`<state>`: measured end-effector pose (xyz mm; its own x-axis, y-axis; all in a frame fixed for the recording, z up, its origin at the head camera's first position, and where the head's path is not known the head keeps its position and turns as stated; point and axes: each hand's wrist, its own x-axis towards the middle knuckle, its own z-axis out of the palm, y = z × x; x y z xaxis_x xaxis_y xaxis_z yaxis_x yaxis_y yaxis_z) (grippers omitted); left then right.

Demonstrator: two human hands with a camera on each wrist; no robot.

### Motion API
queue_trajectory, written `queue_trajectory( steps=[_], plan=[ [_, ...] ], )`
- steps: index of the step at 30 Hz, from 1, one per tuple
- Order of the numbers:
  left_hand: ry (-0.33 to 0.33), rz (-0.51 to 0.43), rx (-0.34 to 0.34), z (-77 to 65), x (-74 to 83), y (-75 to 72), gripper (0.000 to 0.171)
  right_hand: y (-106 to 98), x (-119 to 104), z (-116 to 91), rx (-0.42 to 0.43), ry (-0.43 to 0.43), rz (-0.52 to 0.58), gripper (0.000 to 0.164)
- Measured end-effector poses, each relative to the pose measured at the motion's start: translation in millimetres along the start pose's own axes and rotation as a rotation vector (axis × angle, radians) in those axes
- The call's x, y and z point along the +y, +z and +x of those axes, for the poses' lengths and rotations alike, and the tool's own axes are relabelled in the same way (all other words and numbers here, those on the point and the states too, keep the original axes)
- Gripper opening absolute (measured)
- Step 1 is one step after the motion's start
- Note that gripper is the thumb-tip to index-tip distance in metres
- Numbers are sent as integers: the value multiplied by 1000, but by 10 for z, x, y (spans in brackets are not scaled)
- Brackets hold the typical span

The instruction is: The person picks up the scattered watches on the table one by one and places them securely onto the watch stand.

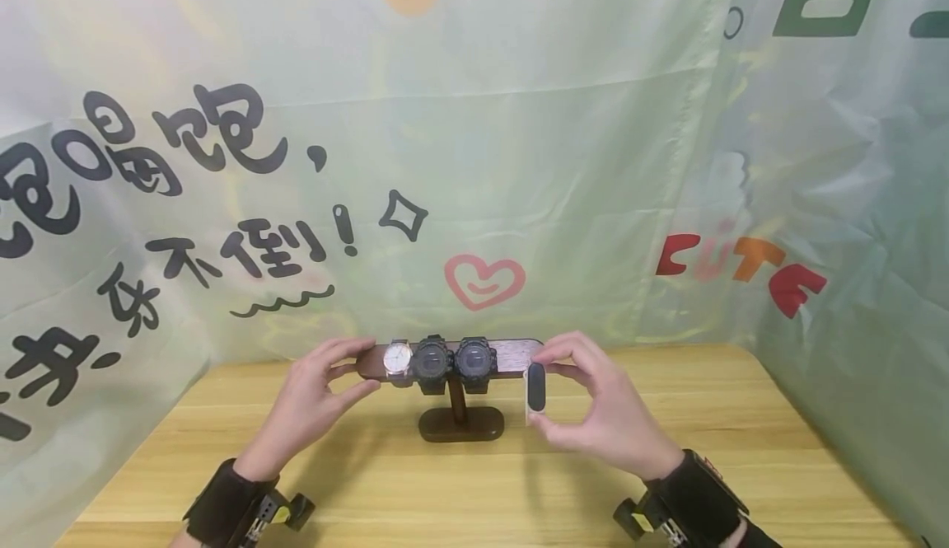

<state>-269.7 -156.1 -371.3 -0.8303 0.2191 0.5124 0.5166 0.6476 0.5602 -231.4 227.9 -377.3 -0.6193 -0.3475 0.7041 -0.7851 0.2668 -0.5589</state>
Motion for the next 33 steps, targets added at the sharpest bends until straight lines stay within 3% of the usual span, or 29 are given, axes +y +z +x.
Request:
queue_trajectory(
  steps=[9,18,33],
  plan=[
    [-25,-39,-1,1,-4,8,55,-148,80,-6,21,-10,-41,67],
    [-16,-40,11,4,-1,16,55,-242,214,15,44,51,-90,69],
    [7,-40,29,3,-30,34,55,-212,385,96,36,102,-109,62]
  ],
)
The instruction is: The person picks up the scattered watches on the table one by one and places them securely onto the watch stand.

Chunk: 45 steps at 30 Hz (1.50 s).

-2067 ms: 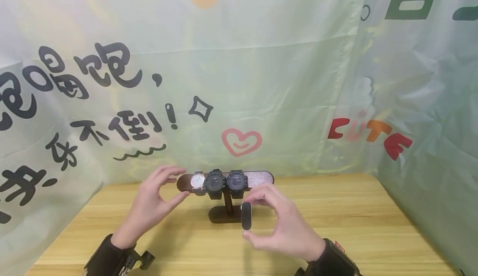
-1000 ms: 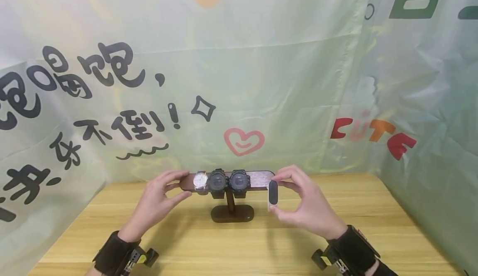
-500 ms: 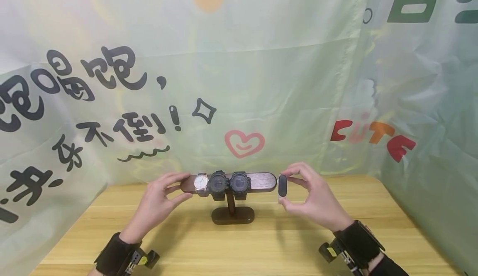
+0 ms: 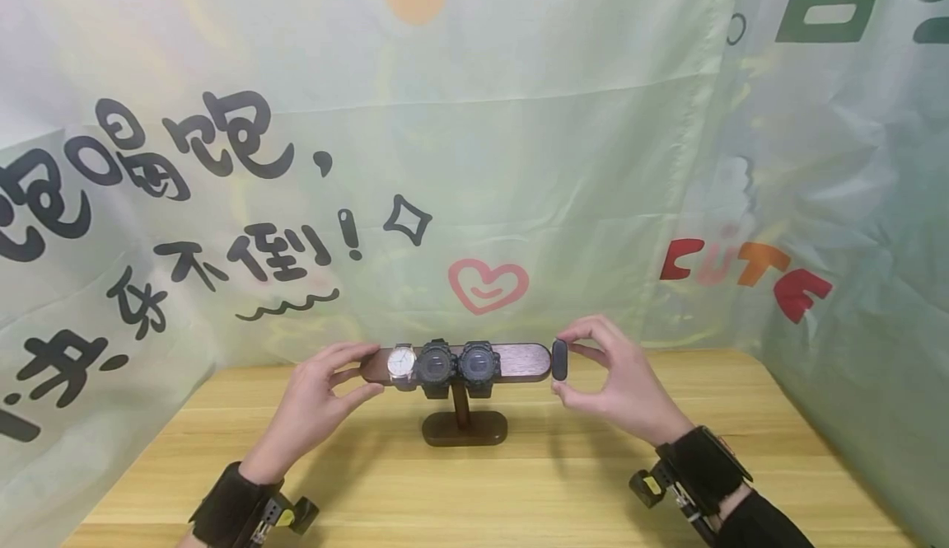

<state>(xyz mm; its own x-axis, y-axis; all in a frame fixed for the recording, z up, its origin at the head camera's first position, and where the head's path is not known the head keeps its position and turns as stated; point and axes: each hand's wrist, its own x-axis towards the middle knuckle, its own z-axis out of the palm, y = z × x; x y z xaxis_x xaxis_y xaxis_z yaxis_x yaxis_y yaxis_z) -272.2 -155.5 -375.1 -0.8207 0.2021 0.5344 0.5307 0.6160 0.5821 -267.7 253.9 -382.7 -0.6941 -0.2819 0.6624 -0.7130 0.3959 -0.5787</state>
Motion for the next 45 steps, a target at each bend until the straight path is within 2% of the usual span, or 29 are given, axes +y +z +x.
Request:
queue_trajectory(
  steps=[7,15,23,45],
  plan=[
    [0,-3,-2,-2,6,-4,55,103,37,64,-28,16,9,60],
    [0,0,2,-2,-15,0,55,192,82,124,-63,-14,21,60],
    [5,7,3,-9,-9,3,56,223,108,149,-80,33,35,59],
    [25,15,7,-7,-24,-5,54,346,25,247,-139,66,-26,59]
  ],
)
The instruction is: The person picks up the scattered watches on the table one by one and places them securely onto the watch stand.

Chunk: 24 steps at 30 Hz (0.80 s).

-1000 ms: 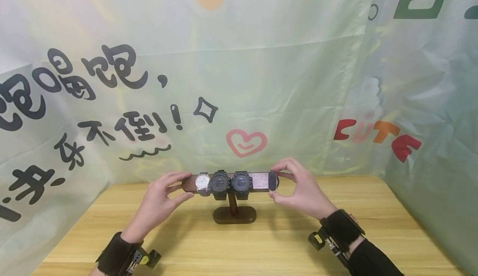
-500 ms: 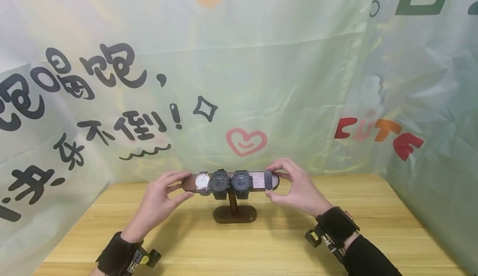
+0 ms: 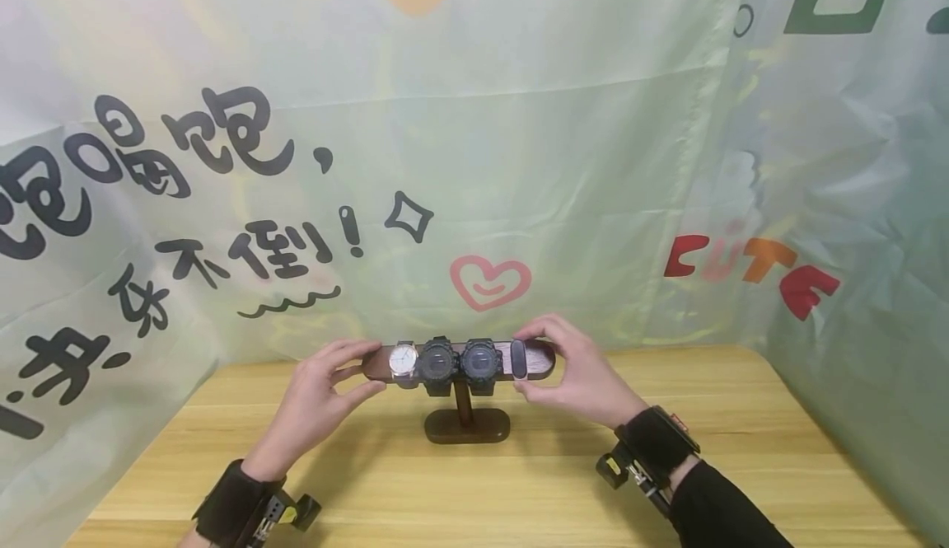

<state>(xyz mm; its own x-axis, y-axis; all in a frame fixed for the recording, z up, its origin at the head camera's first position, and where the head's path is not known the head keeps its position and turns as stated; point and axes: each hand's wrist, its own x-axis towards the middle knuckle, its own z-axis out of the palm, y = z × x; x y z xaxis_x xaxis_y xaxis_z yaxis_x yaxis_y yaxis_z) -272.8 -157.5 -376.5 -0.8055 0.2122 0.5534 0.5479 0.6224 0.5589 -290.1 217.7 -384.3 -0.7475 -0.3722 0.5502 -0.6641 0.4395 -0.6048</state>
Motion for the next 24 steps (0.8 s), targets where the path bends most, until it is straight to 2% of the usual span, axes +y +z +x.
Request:
queue_trajectory(
  steps=[12,24],
  plan=[
    [-1,5,-7,-7,-4,0,55,25,-8,26,-25,0,-29,60],
    [8,8,-3,-3,-4,2,54,32,-14,21,-10,-17,-35,57]
  ],
)
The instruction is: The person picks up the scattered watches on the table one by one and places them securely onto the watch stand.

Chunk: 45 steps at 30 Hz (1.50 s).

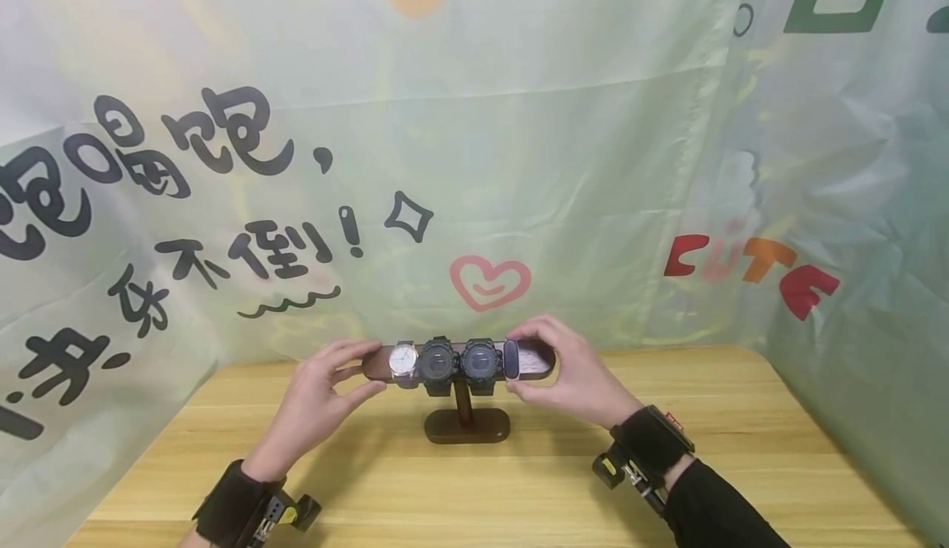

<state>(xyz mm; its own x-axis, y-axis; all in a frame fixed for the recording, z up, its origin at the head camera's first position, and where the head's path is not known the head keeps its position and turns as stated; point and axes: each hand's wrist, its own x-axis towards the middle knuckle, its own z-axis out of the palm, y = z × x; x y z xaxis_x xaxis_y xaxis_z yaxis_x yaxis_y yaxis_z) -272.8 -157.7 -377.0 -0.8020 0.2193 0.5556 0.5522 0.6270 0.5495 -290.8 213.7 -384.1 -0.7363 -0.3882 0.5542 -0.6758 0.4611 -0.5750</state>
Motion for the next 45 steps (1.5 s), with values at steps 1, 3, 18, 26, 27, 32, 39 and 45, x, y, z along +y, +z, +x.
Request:
queue_trajectory(
  steps=[1,3,18,26,27,32,39,45],
  plan=[
    [0,-1,0,2,0,0,54,0,1,1,1,-3,0,57],
    [0,-1,0,3,0,0,54,-1,4,4,0,-5,1,57],
    [-3,5,-2,8,-3,0,55,-32,-27,1,-5,-15,-43,59],
    [-1,-2,0,11,-5,-2,55,-48,-20,-14,-13,-24,-59,61],
    [-1,-4,-1,10,-4,-2,55,-51,-20,-16,-16,-24,-59,61],
    [-1,9,-4,6,-2,1,54,-98,-25,-47,-22,-15,-54,62],
    [-4,25,-12,1,16,1,55,-263,-39,-162,-5,-16,-116,63],
    [4,38,-13,10,22,-2,55,-477,-85,-312,-62,29,-164,55]
  ],
)
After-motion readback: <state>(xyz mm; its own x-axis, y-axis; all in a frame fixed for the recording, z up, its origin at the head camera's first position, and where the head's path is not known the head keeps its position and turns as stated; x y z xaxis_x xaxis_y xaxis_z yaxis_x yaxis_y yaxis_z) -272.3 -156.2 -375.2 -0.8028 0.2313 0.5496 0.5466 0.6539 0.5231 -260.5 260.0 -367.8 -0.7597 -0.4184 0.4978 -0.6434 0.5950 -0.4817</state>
